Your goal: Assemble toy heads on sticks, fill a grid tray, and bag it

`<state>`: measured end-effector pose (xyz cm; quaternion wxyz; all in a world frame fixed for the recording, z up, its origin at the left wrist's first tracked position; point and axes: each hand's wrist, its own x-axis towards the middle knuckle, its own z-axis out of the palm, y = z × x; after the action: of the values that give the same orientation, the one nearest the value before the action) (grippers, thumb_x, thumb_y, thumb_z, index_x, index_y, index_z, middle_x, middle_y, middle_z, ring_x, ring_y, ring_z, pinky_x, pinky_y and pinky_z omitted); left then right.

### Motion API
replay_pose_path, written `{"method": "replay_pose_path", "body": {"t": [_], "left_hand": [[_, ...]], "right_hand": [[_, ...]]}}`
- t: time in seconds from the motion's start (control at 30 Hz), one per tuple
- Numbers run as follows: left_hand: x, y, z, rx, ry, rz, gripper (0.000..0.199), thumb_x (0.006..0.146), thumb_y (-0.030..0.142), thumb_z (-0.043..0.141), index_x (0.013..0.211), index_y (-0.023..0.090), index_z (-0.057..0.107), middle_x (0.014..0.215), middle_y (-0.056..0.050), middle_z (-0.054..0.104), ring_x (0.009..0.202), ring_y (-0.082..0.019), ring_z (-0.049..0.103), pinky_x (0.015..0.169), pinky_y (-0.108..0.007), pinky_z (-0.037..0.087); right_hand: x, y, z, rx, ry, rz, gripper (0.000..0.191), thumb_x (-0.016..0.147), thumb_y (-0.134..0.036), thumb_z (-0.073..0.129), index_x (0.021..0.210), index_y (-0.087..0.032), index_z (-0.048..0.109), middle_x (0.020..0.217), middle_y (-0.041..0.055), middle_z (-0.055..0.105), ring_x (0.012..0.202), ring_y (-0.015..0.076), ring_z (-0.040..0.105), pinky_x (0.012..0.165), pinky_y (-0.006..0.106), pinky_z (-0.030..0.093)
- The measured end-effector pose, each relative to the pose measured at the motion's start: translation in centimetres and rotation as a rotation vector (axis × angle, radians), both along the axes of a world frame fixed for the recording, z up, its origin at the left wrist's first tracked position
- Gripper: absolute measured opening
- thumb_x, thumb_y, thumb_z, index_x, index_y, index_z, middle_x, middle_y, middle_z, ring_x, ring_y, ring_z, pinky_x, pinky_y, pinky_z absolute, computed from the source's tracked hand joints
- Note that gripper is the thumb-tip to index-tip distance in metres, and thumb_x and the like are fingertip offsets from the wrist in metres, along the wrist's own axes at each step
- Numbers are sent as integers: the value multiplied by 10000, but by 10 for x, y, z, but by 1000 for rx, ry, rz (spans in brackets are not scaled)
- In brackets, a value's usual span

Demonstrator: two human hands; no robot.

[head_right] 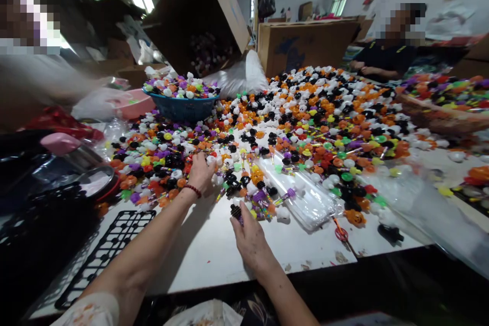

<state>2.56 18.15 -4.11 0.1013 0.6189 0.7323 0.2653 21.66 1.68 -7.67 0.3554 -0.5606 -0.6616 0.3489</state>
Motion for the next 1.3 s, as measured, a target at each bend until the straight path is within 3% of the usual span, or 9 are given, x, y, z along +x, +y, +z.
{"method": "replay_pose_path", "body": {"t": [0.13,0.23,0.33,0.43,0.53,0.63,0.77,1.07,1.3], "left_hand": [[-6,22,0,10,-72,-37,317,839,231,618,1141,133,601,1184,-163,562,1087,-274,592,934,-366,457],[-9,18,4,86,-122,-66,322,847,281,622,1137,140,622,1185,-137,577,1125,-250,563,989,-348,435],[-9,-11,9,90,-468,-175,378,840,428,631,1102,155,647,1111,-96,611,974,-203,597,850,-312,497],[-5,-58,12,-115,-1034,-325,439,794,496,672,1075,158,668,936,-53,627,720,-125,562,589,-226,451],[4,-102,13,-264,-1242,-353,396,784,486,704,1031,178,667,820,-10,607,620,-76,487,513,-175,366],[13,-129,12,-254,-1227,-325,372,831,545,641,907,181,632,690,33,537,532,-55,411,489,-170,341],[22,-143,7,-187,-1117,-281,502,868,665,499,855,175,606,573,59,428,455,-66,350,446,-198,318],[31,-153,7,-12,-675,-298,528,967,598,295,798,188,583,678,5,527,646,-136,484,638,-258,396],[49,-170,-7,-26,-743,-143,496,985,566,262,738,204,495,670,5,513,648,-147,471,654,-278,390]], "right_hand": [[-7,-2,3,69,24,36,525,956,-341,443,1402,-72,509,1368,197,570,1271,304,550,1078,485,450],[-3,-4,14,129,62,73,459,959,-304,459,1355,-101,571,1264,163,652,1169,276,621,1030,444,493],[8,-2,29,176,101,54,404,971,-311,476,1300,-131,625,1144,130,701,1049,246,663,945,401,536],[14,0,43,232,140,30,347,965,-312,521,1253,-178,661,1103,99,712,1002,226,670,900,369,543],[12,1,53,301,171,13,288,951,-299,566,1188,-191,688,1080,88,718,979,211,670,861,331,538],[7,-1,59,365,132,39,244,953,-278,565,1129,-177,701,1011,86,721,906,198,667,812,317,532],[4,-6,60,415,42,100,245,965,-260,533,1122,-177,701,966,92,714,890,204,654,807,332,528],[11,-15,60,380,-68,142,257,995,-277,478,1100,-175,690,896,89,669,846,200,613,787,324,504],[-9,-25,47,267,-16,153,260,990,-282,467,969,-177,704,798,64,646,750,188,604,692,296,492]]}}
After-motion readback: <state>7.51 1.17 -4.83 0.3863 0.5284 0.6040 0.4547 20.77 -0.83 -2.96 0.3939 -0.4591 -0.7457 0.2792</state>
